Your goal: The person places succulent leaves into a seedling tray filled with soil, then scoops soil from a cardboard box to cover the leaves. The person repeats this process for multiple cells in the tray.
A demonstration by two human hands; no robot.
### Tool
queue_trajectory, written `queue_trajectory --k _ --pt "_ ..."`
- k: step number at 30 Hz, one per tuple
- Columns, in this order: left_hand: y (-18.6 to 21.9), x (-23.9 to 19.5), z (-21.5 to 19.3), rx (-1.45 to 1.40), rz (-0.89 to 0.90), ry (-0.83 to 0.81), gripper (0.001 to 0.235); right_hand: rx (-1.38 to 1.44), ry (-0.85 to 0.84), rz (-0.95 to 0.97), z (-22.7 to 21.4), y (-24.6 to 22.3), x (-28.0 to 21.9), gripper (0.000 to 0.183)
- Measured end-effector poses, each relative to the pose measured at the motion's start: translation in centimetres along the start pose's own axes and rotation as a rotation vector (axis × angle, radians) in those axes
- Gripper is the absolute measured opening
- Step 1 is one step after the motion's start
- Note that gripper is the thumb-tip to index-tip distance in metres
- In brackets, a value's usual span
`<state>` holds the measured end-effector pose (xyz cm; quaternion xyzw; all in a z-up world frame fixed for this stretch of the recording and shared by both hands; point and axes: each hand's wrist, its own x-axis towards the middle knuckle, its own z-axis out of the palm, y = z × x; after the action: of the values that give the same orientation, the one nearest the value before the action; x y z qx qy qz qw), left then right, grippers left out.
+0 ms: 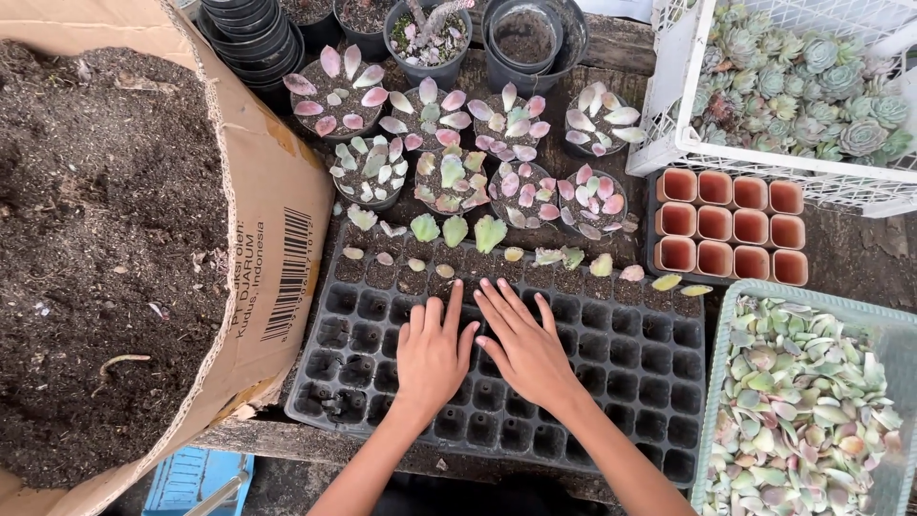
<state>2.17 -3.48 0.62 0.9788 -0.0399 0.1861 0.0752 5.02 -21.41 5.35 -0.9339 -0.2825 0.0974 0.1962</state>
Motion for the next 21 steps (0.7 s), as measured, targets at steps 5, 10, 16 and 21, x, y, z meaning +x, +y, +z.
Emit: queue_trajectory --k 5,10,16,21 --pt "-0.2 -1.1 0.0 -0.085 0.037 -0.017 0.053 0.003 0.008 -0.028 0.0 -0.4 0.2 0.059" --pt "-0.7 -1.3 -1.5 -0.255 0.033 -0.052 0.046 0.134 0.054 -0.029 -1.1 -0.7 0.2 0.053" --pt "-2.8 -1.1 -7.3 -0.783 0.009 -0.033 0.046 0.443 0.329 -0.039 -3.7 -1.3 0.7 0.053" --pt "-5.7 -0.8 -13.5 -0.685 -0.086 0.09 0.073 0.652 0.368 -0.007 -8.9 -6.3 1.5 0.041"
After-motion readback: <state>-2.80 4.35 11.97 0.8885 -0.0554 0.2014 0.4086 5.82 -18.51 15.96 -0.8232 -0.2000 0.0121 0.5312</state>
